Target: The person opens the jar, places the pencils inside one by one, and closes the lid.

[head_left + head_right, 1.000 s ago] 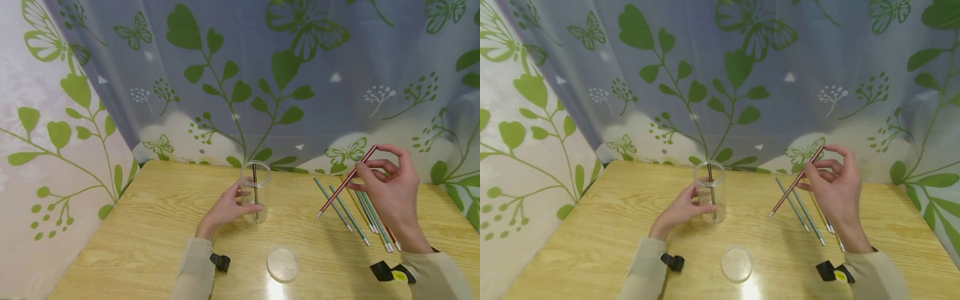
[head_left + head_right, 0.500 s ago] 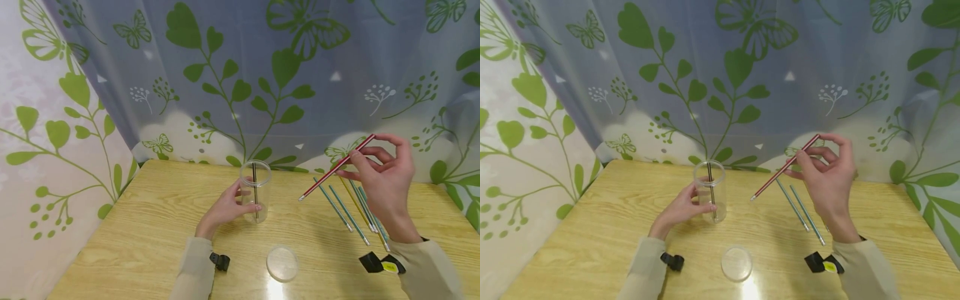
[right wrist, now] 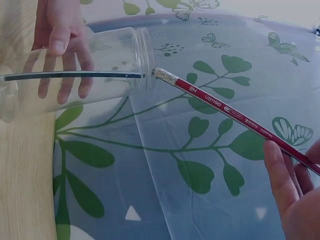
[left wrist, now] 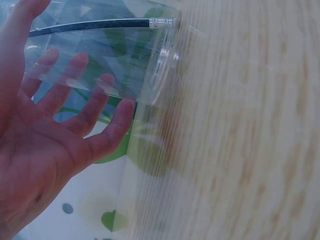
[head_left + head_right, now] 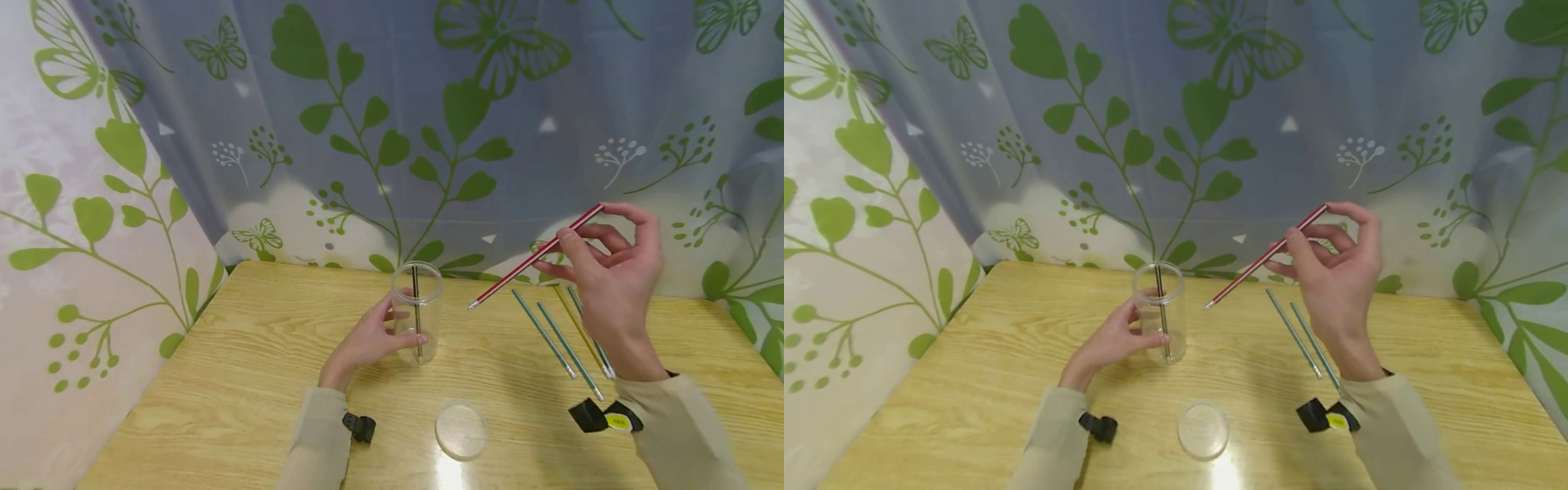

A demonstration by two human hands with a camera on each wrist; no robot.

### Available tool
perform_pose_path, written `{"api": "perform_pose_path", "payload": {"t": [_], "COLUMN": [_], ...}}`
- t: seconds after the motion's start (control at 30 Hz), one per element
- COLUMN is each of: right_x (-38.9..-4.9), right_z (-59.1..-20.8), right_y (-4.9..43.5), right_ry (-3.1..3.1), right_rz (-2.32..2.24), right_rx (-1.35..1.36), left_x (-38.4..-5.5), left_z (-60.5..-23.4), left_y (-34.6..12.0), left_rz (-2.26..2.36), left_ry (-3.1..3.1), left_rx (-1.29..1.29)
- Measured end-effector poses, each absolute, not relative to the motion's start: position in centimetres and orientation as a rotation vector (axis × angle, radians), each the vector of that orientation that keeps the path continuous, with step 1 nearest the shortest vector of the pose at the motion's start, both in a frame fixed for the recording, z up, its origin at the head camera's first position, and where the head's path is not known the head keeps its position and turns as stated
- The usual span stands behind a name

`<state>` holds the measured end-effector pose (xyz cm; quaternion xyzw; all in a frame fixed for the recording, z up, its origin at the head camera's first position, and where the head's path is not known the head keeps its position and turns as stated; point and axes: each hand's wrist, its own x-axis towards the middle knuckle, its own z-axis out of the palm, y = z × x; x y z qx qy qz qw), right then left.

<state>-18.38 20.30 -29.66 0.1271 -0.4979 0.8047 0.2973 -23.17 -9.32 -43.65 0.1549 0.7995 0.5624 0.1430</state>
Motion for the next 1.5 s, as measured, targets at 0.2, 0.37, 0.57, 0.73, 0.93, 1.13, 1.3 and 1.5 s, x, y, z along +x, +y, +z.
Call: {"api": "perform_pose_path", "payload": {"t": [0.2,0.37,0.57,0.73,0.93,1.13,1.3,1.5], "right_x": [-18.9,-19.4,-19.9,-20.4,-21.2,-21.6,-21.8,-21.9], "right_z": [-29.4,-29.5,-29.8,-29.8,-30.4,-31.4,-32.0,-32.4], "right_y": [19.4,18.6,17.4,16.7,15.6,14.6,14.0,13.3], "right_ry": [-1.257,-1.207,-1.190,-1.242,-1.330,-1.439,-1.502,-1.562], "right_rz": [2.157,2.152,2.138,2.109,2.085,2.025,1.985,1.956], "right_rx": [0.412,0.461,0.451,0.409,0.441,0.470,0.516,0.554], "left_x": [-23.3,-23.4,-23.4,-23.5,-23.5,-23.4,-23.4,-23.4], "left_z": [-43.7,-43.7,-43.6,-43.6,-43.7,-43.8,-43.9,-44.0], "left_y": [-9.3,-9.4,-9.3,-9.3,-9.4,-9.3,-9.3,-9.4], "left_rz": [1.627,1.622,1.624,1.620,1.622,1.620,1.620,1.640], "left_ry": [2.302,2.313,2.316,2.318,2.318,2.317,2.320,2.302], "left_rx": [0.452,0.452,0.463,0.448,0.436,0.445,0.454,0.461]}}
